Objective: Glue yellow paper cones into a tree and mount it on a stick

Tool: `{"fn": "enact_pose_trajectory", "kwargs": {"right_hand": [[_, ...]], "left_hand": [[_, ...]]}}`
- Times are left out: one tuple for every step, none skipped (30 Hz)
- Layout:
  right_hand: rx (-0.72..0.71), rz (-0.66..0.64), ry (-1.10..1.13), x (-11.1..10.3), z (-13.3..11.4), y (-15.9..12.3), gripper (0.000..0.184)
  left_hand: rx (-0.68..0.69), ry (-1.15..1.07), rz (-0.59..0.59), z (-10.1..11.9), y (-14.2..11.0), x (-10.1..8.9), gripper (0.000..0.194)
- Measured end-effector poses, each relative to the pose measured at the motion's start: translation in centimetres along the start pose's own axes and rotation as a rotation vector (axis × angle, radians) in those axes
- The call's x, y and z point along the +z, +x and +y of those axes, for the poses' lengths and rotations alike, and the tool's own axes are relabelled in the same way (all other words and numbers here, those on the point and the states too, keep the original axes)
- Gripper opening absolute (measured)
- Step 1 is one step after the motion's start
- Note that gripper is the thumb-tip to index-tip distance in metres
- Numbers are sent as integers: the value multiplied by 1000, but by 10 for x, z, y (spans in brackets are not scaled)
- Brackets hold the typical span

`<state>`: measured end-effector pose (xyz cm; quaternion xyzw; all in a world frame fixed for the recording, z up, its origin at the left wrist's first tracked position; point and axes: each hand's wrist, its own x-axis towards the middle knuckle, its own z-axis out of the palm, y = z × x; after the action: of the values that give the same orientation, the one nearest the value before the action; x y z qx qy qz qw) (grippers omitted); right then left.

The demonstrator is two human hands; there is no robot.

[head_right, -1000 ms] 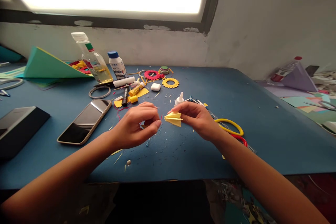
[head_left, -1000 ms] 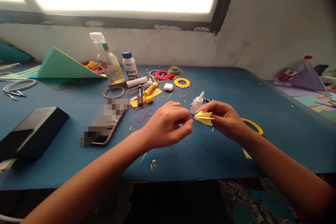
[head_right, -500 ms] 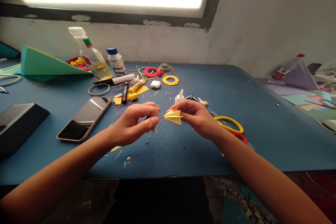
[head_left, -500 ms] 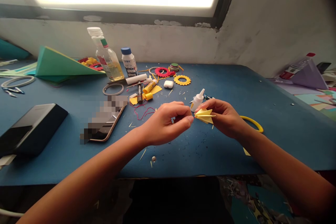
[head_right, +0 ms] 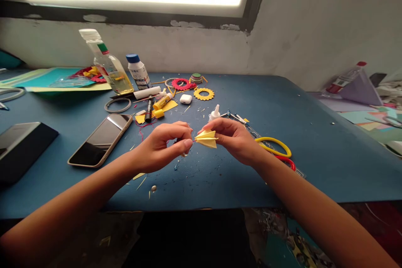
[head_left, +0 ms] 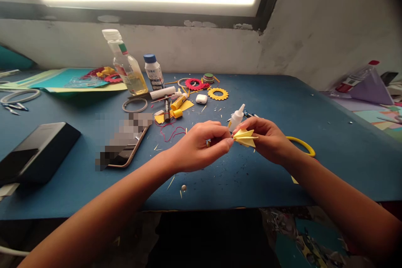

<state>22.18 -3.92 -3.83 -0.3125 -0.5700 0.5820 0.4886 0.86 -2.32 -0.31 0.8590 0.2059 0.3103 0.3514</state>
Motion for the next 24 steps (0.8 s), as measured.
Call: {"fn": "enact_pose_trajectory", "kwargs": {"right_hand": [[0,-9,4,0,0,0,10],[-1,-17,7,-1,1,0,10],[-3,-23,9,-1,1,0,10],[-4,-29,10,-1,1,0,11],[-5,-32,10,-1,1,0,11],[-6,-32,8,-1,1,0,11],[-8,-30,6,-1,1,0,10],[-11,-24,5,-1,1,0,10],[-13,-15,3,-1,0,0,11],[-15,-3,1,-1,0,0,12],[-17,12,-1,-1,-1,0,14],[-19,26,-5,-1,-2,0,17],[-20,38,-11,-1,-3,0,20],[-24,42,-17,-1,-4,0,23],[-32,41,-21,-2,-6,1,26],[-42,34,-25,-2,-7,0,27],[-55,27,-30,-2,-8,0,27],[-68,23,-37,-2,-8,0,26],[-81,24,-48,-3,-9,0,24],[-92,31,-62,-3,-10,-1,23],[-100,41,-79,-3,-11,-1,22],[-105,52,-97,-3,-12,-2,22],[-108,66,-119,-3,-14,-3,22],[-110,78,-142,-2,-15,-3,21]], "left_hand": [[2,7,-1,0,0,0,26],[4,17,0,0,0,0,26],[4,26,-1,0,0,0,26],[5,34,-2,0,0,0,26],[6,39,-5,0,0,0,26],[5,39,-8,0,0,-1,26],[4,35,-12,0,0,-1,25],[4,27,-15,0,0,-2,25],[6,19,-17,0,1,-2,25],[9,13,-16,0,1,-3,24],[14,8,-13,-1,1,-3,23],[19,3,-9,-1,2,-3,22],[27,-4,-1,-2,2,-3,21],[32,-13,7,-4,2,-3,21],[34,-24,13,-6,3,-2,21],[33,-33,18,-8,3,-2,21],[27,-38,20,-10,3,-1,21],[19,-38,19,-11,3,-1,21],[11,-34,17,-13,3,-1,22],[1,-30,15,-14,3,-1,22],[-7,-28,15,-15,3,-1,23],[-15,-31,14,-16,3,-1,23],[-23,-38,14,-16,3,-2,23],[-32,-47,13,-16,3,-2,23]]}}
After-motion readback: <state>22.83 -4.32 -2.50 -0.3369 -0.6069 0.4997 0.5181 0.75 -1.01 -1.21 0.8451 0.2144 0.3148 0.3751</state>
